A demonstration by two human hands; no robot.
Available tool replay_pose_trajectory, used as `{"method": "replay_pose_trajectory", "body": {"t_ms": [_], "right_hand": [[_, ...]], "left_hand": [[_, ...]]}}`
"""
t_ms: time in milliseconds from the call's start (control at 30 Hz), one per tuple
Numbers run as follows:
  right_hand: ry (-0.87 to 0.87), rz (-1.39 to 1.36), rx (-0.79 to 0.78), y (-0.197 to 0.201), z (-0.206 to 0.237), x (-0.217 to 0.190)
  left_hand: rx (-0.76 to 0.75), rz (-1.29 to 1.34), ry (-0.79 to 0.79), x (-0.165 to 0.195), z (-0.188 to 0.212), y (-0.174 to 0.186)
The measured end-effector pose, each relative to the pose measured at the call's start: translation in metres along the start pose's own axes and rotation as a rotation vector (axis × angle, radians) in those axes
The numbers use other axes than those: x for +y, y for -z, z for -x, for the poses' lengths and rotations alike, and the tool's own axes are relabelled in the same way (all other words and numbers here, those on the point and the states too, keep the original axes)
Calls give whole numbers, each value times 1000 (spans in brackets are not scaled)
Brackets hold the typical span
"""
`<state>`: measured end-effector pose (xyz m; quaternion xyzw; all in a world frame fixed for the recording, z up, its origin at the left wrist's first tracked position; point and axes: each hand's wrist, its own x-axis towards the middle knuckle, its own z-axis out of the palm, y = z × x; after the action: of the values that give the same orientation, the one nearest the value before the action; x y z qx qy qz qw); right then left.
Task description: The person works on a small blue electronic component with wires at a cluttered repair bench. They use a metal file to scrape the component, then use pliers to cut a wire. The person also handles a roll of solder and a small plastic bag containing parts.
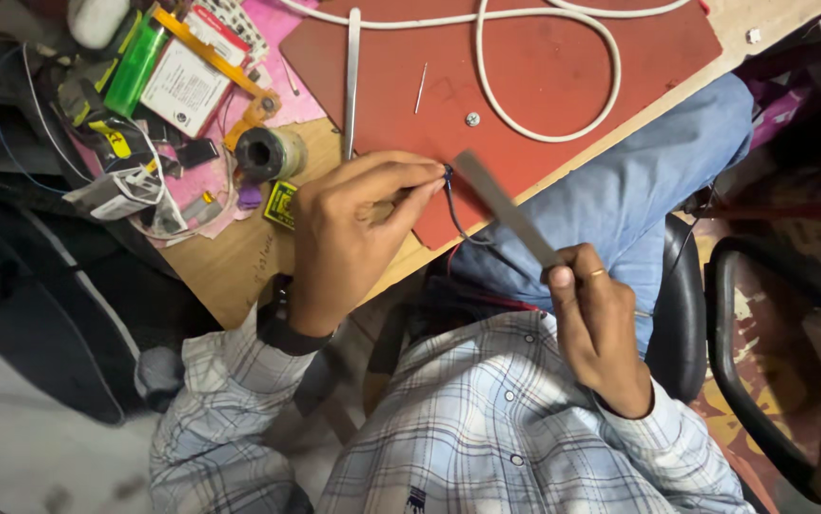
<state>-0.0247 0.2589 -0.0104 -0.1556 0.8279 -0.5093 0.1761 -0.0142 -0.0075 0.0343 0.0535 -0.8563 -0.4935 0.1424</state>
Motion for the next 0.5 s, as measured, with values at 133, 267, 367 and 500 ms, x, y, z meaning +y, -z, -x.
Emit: {"method": "replay_pose_trajectory", "body": {"t_ms": [133,267,367,500], "right_hand": [[116,1,114,-4,0,0],[62,131,68,-4,1,1],[122,87,156,-4,2,4],[101,200,41,6,3,8]], "left_hand": [[-2,17,-17,-4,-1,-1],[0,-26,-35,-6,-1,-2],[-3,-30,-28,-5,0,-2],[5,-43,-65,-3,-1,-4]]}}
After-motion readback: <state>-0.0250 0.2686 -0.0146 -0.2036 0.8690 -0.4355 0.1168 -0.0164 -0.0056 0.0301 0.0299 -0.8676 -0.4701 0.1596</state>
